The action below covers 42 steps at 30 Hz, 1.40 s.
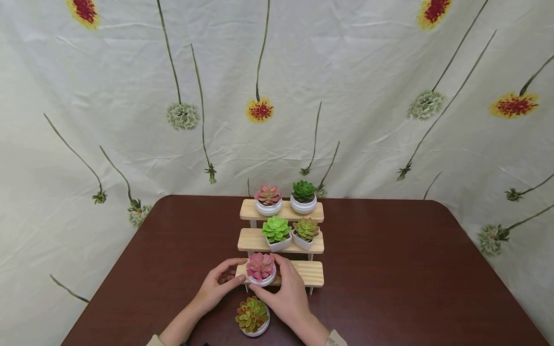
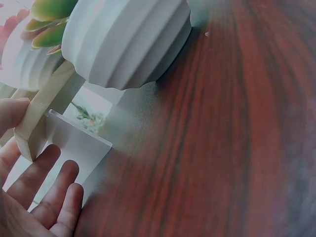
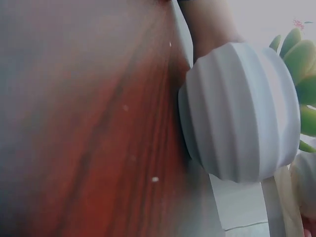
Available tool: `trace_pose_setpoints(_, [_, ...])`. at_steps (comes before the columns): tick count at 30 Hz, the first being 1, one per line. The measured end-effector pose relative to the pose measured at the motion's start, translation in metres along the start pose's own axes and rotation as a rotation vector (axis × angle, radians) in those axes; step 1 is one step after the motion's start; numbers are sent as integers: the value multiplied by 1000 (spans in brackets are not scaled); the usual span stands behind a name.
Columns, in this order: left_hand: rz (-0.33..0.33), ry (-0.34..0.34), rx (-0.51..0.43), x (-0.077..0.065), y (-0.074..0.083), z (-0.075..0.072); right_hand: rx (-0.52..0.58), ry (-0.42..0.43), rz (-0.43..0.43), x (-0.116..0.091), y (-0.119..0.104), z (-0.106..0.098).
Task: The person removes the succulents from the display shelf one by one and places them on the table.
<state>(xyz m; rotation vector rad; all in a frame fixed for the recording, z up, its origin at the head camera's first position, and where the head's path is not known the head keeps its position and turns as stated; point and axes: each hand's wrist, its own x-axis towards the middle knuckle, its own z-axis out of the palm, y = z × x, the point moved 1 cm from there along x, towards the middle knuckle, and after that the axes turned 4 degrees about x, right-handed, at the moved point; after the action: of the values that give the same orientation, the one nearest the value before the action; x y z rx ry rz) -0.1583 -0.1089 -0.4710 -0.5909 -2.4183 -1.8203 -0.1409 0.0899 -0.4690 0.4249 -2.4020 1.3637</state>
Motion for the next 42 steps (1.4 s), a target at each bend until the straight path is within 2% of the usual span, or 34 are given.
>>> trace_pose_setpoints(9, [-36,1,-7,0,0,1,165,25,-36,-8,8,-6])
trace_pose_setpoints(15, [-32,-1,-22,0,0,1,194,9,-101,-15,11,-12])
trace_pose_setpoints(17, [-31,3,-18,-1,1,1,223,-16,-103,-17,9,-16])
trace_pose_setpoints(22, [-41,9,-9,-1,2,1,324,-63,-137,-20,-10,-30])
trace_pose_setpoints(24, [-42,11,-7,-1,3,0,349,-68,-165,-22,-8,-31])
trace_pose_setpoints(29, [-40,14,0,-1,3,0,373,-75,-160,-27,14,-23])
trace_pose_setpoints(32, [-44,9,-1,-1,3,0,386,-82,-149,-29,17,-23])
trace_pose_setpoints(38, [-39,1,-8,-1,3,0,385,-64,-77,-33,3,-33])
trace_pose_setpoints(42, [-30,1,-14,-2,2,0,374,-43,-71,-35,-6,-39])
